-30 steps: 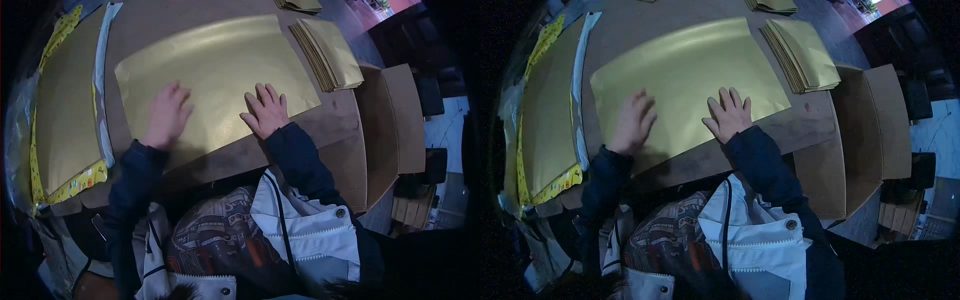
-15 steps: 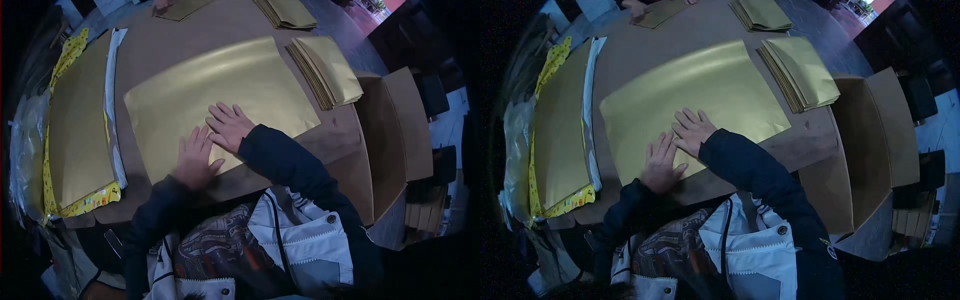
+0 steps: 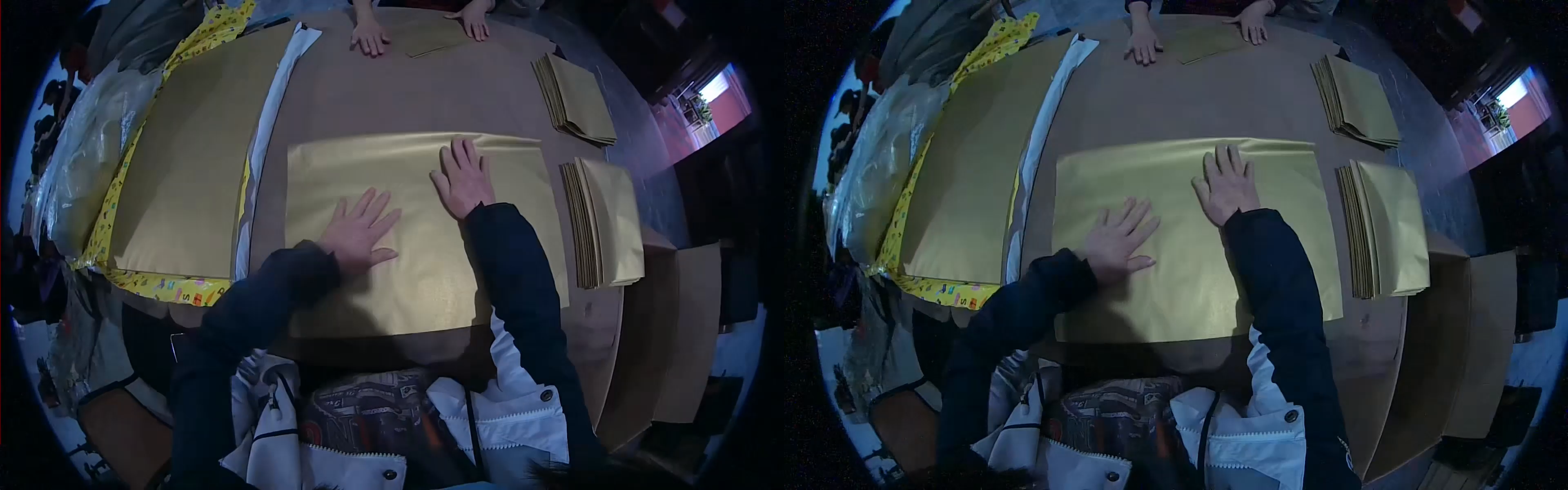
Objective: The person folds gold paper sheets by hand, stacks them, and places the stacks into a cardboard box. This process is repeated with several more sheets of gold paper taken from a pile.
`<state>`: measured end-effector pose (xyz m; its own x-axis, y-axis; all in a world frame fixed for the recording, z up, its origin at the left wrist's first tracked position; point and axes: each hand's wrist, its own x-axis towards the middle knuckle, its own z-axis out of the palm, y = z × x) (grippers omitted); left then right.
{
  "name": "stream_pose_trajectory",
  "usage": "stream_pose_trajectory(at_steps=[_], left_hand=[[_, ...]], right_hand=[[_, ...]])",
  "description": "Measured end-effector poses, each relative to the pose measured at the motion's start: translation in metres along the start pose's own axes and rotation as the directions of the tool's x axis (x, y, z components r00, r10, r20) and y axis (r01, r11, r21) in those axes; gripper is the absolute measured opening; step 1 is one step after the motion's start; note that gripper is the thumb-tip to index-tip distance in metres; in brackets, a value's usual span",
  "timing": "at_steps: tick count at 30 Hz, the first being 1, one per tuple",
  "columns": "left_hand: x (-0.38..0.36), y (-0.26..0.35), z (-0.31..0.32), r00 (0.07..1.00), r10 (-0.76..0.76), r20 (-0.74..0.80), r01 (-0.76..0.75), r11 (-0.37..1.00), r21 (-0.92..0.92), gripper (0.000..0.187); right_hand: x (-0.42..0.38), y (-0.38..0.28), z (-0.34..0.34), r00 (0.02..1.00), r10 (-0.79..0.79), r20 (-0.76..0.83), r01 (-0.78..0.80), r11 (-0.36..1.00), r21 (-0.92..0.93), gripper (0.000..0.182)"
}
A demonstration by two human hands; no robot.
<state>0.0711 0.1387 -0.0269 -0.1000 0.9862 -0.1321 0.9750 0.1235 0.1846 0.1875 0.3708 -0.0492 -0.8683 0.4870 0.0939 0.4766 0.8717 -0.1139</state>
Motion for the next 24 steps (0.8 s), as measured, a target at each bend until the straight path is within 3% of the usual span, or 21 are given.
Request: stream_pose_trajectory(at_steps=[1, 3, 6, 11, 15, 18, 20, 22, 24], left_hand=[[0.027, 0.0, 0.005, 1.0, -0.001, -0.005, 0.001, 1.0, 0.005, 0.07], [0.071, -0.003, 0.01, 0.981, 0.049, -0.186, -0.041, 0.998, 0.045, 0.067], [0.093, -0.023, 0.006, 0.973, -0.018, -0.231, 0.022, 1.0, 0.014, 0.066], [0.049, -0.104, -0.01, 0.943, -0.296, -0.15, 0.295, 0.955, -0.029, 0.067], [0.026, -0.126, -0.009, 0.895, -0.4, -0.196, 0.417, 0.908, 0.052, 0.067], [0.032, -0.122, -0.01, 0.879, -0.438, -0.187, 0.453, 0.89, 0.047, 0.065], [0.033, -0.126, -0.007, 0.886, -0.423, -0.191, 0.44, 0.897, 0.052, 0.064], [0.033, -0.123, -0.012, 0.889, -0.427, -0.167, 0.438, 0.899, 0.032, 0.059], [0.034, -0.131, -0.007, 0.889, -0.427, -0.167, 0.437, 0.899, 0.025, 0.058]], right_hand=[[0.004, -0.007, 0.0, 0.998, -0.053, -0.025, 0.054, 0.998, 0.043, 0.057], [0.013, -0.008, -0.005, 0.999, -0.04, 0.001, 0.039, 0.999, 0.033, 0.056], [0.019, 0.011, -0.005, 0.999, 0.038, -0.008, -0.038, 0.998, 0.043, 0.057], [0.025, 0.047, -0.008, 0.99, 0.143, -0.01, -0.143, 0.99, 0.009, 0.059], [0.034, 0.029, -0.005, 0.983, 0.177, -0.045, -0.178, 0.983, -0.034, 0.062], [0.045, -0.036, 0.004, 0.995, -0.099, 0.024, 0.098, 0.994, 0.042, 0.062], [0.053, -0.09, 0.018, 0.964, -0.265, 0.01, 0.261, 0.953, 0.156, 0.061], [0.061, -0.132, 0.027, 0.907, -0.411, 0.095, 0.386, 0.899, 0.209, 0.06], [0.063, -0.14, 0.018, 0.918, -0.383, 0.105, 0.356, 0.911, 0.208, 0.059]])
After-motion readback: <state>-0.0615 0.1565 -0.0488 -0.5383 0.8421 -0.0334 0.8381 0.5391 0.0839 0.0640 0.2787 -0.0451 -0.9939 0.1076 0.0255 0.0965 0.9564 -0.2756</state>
